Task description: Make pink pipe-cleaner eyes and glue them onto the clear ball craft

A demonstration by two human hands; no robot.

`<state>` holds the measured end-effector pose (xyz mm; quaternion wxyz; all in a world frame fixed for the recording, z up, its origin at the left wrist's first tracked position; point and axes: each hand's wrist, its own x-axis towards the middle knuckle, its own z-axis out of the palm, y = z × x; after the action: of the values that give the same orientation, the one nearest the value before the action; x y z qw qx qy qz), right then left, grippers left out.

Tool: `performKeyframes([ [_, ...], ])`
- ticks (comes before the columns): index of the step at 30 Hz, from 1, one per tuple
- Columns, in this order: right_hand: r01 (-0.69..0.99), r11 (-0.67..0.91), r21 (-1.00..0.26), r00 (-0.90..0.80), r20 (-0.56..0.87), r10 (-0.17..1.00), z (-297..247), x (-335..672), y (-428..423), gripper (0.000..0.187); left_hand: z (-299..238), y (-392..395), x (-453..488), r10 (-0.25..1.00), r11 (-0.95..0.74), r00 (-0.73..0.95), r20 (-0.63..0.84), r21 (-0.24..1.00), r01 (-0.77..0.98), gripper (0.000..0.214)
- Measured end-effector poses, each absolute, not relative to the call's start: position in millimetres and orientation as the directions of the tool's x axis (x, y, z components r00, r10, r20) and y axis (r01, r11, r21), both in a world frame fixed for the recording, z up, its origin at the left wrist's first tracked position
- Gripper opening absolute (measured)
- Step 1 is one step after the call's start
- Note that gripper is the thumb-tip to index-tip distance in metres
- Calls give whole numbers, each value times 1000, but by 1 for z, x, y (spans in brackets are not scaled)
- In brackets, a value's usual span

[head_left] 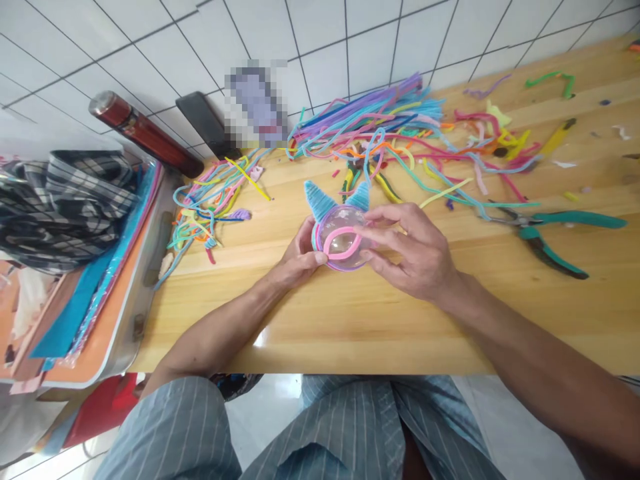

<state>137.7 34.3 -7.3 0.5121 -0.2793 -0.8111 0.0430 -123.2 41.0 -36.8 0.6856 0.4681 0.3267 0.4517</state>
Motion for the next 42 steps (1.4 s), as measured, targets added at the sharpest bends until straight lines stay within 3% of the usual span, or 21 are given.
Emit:
performKeyframes([
  [5,449,833,-322,-298,825,480,-9,138,33,38,-42,43,-123,917,117,399,17,944,-309,94],
  [16,477,792,-381,-282,787,548,-9,137,30,35,-51,45,-123,910,55,410,65,960,-274,97],
  [29,479,764,-432,-266,758,595,-11,138,29,36,-44,42,-117,921,78,387,41,955,-287,93],
  [35,496,768,-406,-235,789,568,-9,136,29,32,-42,41,-118,900,115,434,35,942,-315,82],
  [42,520,763,-384,-244,790,563,-9,133,29,27,-47,43,-119,906,67,421,52,963,-262,95],
])
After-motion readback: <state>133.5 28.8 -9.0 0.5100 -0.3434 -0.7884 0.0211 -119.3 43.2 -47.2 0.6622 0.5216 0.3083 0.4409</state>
